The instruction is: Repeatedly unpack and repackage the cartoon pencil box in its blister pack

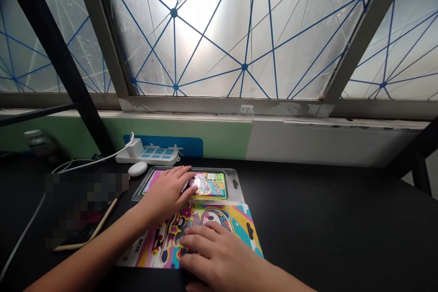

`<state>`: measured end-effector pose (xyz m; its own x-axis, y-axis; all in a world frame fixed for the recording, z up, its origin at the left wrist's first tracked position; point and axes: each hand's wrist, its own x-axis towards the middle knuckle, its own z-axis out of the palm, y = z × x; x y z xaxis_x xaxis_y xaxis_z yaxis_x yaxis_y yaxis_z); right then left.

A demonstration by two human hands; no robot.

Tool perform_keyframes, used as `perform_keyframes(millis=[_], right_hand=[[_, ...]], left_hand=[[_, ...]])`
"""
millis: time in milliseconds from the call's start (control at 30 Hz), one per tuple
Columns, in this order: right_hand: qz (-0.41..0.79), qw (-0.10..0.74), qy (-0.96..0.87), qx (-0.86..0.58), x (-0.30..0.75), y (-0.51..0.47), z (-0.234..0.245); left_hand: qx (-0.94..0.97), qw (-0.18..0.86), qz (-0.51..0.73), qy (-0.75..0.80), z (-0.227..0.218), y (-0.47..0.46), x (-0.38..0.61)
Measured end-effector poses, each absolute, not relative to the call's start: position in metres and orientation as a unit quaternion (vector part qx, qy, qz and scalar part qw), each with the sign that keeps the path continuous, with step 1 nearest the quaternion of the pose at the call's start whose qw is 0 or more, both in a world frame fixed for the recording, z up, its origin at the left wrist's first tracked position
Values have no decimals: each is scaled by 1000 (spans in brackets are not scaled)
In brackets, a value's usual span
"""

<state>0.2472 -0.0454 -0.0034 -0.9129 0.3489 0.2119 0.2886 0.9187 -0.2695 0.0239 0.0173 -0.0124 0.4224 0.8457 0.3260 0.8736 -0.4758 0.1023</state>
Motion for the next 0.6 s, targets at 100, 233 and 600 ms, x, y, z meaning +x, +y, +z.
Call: perform_keyframes(millis=[100, 233, 600], right_hand=[[194, 50, -952, -233, 247, -42, -1], [252, -8, -925, -283, 251, -33, 3], [183, 82, -930, -308, 255, -32, -3]], left_hand=[[-854, 38, -130, -502, -19, 12, 14], [-862, 37, -84, -499, -24, 7, 0], [-849, 16, -68, -523, -18, 3, -10]])
